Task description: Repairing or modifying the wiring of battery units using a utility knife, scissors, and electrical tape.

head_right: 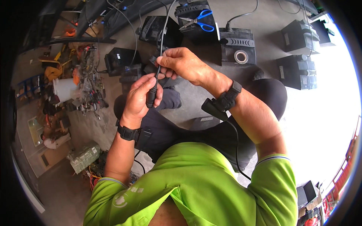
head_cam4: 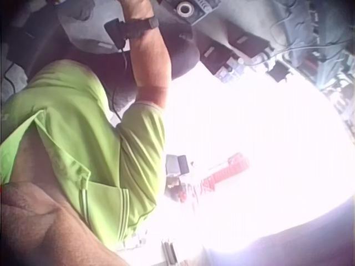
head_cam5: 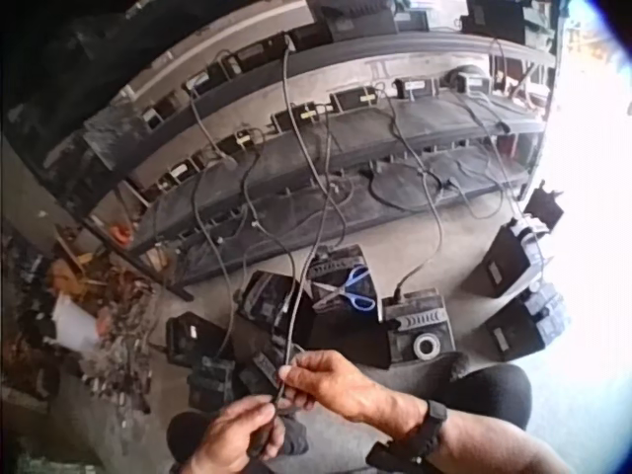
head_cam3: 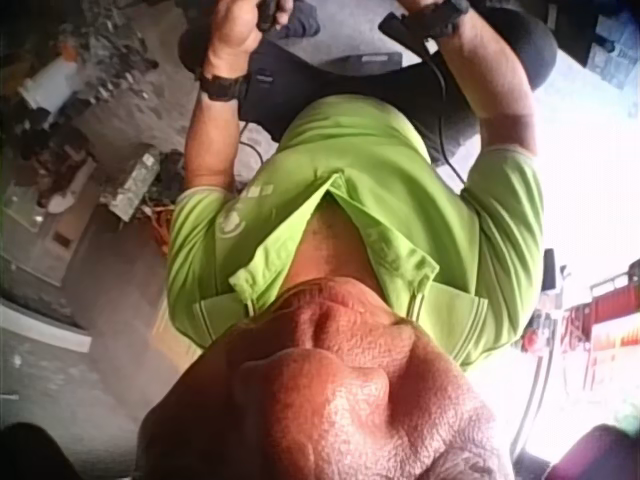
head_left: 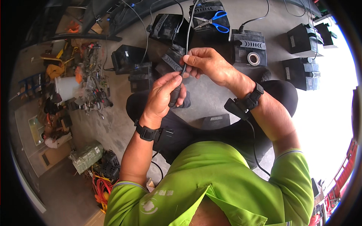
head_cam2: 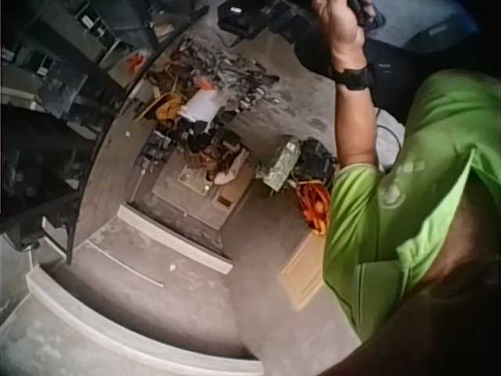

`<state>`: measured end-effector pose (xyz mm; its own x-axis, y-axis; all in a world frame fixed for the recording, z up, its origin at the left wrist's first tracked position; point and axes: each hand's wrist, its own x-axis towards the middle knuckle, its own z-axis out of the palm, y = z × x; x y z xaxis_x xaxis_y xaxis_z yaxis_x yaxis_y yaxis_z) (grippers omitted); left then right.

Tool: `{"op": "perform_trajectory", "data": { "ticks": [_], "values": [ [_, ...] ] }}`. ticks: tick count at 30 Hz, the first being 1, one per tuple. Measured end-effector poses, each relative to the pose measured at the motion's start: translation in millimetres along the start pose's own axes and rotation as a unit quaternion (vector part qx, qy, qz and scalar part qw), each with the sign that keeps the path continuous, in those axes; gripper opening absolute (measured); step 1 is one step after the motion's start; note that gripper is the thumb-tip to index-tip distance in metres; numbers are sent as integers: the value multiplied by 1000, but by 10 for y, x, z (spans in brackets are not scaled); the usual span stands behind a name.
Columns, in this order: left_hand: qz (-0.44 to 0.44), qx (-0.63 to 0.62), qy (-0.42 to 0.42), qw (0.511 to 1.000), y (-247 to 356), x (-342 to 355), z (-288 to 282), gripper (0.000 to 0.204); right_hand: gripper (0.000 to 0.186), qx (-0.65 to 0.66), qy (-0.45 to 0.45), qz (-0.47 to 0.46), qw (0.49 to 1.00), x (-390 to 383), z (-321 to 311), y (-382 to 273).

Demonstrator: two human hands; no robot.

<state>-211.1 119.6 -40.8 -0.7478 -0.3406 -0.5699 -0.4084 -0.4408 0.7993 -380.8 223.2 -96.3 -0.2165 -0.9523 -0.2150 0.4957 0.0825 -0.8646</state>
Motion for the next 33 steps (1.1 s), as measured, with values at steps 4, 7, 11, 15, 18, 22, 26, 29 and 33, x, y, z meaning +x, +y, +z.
{"op": "perform_trajectory", "data": {
  "ticks": [4, 7, 11, 15, 18, 22, 26, 29, 33],
  "values": [
    [39, 26, -7, 999, -129, 118, -5, 25, 28, -19, 11, -7, 1000, 4, -16, 13],
    [43, 69, 4, 997, -126, 139, 4, 23, 26, -40, 12, -4, 999, -14, -1, -19],
    [43, 14, 9, 999, -119, 146, 99, 22, 25, -36, 13, -10, 999, -4, -48, -35],
    [48, -44, 4, 998, -126, 144, 128, 21, 24, -34, 18, -20, 999, 8, -38, 0],
    [78, 32, 15, 996, -175, 169, 29, 18, 24, -49, 20, -17, 998, 9, -13, 12],
    [99, 30, 47, 993, -214, 173, 89, 14, 24, -63, 20, -11, 998, -21, -21, -29],
    [86, 44, 48, 994, -215, 183, 76, 15, 24, -67, 15, -13, 998, -20, -35, -4],
    [75, -25, 20, 997, -210, 170, 137, 22, 24, -34, 22, -23, 999, -16, -66, -19],
    [45, -59, -28, 997, -227, 101, 43, 32, 26, 10, 13, -24, 1000, -12, -82, -7]
  ]
}}
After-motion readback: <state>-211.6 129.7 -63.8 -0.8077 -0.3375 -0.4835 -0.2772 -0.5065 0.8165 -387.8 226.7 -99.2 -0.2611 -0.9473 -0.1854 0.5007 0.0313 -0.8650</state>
